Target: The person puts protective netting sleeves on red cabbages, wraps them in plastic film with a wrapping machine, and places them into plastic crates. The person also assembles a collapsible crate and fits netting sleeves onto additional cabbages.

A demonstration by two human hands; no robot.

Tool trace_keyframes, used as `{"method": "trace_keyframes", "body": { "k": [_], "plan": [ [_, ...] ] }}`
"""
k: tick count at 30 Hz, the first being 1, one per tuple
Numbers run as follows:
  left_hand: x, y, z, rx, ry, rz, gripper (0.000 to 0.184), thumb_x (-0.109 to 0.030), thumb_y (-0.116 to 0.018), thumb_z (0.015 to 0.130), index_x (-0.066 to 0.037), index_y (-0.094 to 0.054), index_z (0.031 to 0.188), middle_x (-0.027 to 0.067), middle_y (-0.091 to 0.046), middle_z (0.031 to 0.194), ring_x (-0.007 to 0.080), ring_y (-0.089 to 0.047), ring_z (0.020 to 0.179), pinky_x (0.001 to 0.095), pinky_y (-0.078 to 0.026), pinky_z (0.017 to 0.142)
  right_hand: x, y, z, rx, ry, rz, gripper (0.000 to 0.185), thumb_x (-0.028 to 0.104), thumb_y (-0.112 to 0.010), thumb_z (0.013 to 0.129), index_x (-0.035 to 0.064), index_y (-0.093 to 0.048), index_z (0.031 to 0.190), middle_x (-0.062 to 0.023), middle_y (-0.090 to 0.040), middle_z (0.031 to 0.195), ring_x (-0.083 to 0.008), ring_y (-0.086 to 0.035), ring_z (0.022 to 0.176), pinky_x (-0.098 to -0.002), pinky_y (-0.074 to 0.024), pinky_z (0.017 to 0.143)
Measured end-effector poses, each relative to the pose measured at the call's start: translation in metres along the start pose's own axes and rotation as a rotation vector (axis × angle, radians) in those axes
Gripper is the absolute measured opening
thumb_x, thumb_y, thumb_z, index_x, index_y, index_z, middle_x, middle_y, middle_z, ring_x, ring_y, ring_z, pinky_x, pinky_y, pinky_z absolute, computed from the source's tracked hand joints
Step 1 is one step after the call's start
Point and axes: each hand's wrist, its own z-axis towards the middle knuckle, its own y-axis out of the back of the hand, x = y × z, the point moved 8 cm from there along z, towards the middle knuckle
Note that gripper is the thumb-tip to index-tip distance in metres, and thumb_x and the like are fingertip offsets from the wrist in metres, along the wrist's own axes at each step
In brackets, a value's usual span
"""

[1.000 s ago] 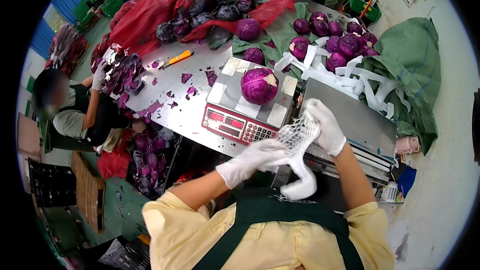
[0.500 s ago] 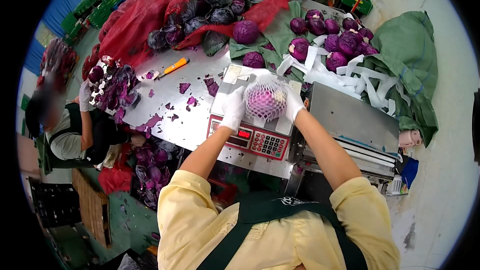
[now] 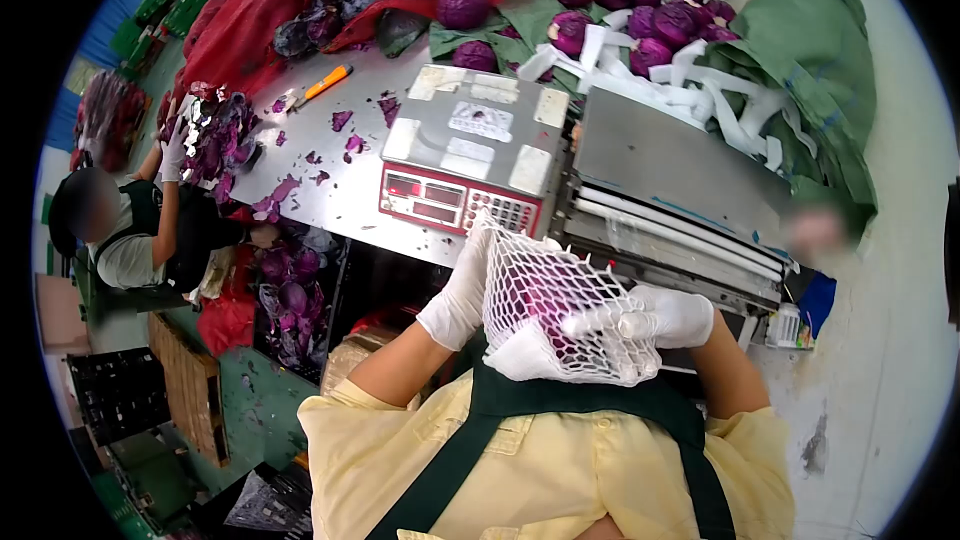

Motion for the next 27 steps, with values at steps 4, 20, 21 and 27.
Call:
{"method": "trace_keyframes", "body": {
  "k": [4, 20, 21, 27],
  "plan": [
    [0.07, -0.035, 0.014, -0.202, -0.059, 0.058, 0.062, -0.053, -0.035, 0.098, 0.0, -0.054, 0.123, 0.0183, -0.062, 0.115, 0.0301, -0.062, 0.104, 0.0428, -0.05, 0.095, -0.006, 0.072, -0.047, -0.6, 0.575, 0.343, 0.047, 0.037, -0.043, 0.1, -0.0029, -0.054, 0.121, -0.0116, -0.065, 0.104, -0.017, -0.064, 0.091, -0.0295, -0.0526, 0.081],
    [0.147, -0.13, 0.114, -0.205, -0.595, 1.076, 0.055, -0.037, -0.048, 0.095, -0.009, -0.04, 0.141, 0.0121, -0.044, 0.141, 0.0217, -0.041, 0.13, 0.0424, -0.031, 0.108, -0.038, 0.131, -0.203, -0.771, 0.797, 0.448, 0.05, 0.041, -0.043, 0.099, 0.0037, -0.049, 0.131, -0.0089, -0.057, 0.125, -0.0188, -0.052, 0.118, -0.0361, -0.0405, 0.102],
    [0.146, -0.136, 0.145, 0.018, -0.613, 1.133, 0.049, -0.035, -0.046, 0.098, -0.006, -0.045, 0.138, 0.0108, -0.048, 0.138, 0.0213, -0.042, 0.13, 0.0372, -0.033, 0.107, -0.027, 0.156, -0.204, -0.924, 0.829, 0.276, 0.048, 0.039, -0.046, 0.098, 0.0034, -0.049, 0.13, -0.0084, -0.058, 0.122, -0.0167, -0.053, 0.115, -0.0342, -0.0412, 0.1],
    [0.099, -0.104, 0.244, -0.284, -0.367, 1.0, 0.056, -0.05, -0.044, 0.098, -0.005, -0.05, 0.131, 0.0041, -0.062, 0.115, 0.012, -0.057, 0.104, 0.0295, -0.047, 0.088, 0.05, 0.222, -0.216, -1.254, 0.875, -0.106, 0.043, 0.039, -0.049, 0.098, -0.0019, -0.061, 0.104, -0.0027, -0.063, 0.094, -0.0087, -0.055, 0.085, -0.0271, -0.0448, 0.079]
  ]
}}
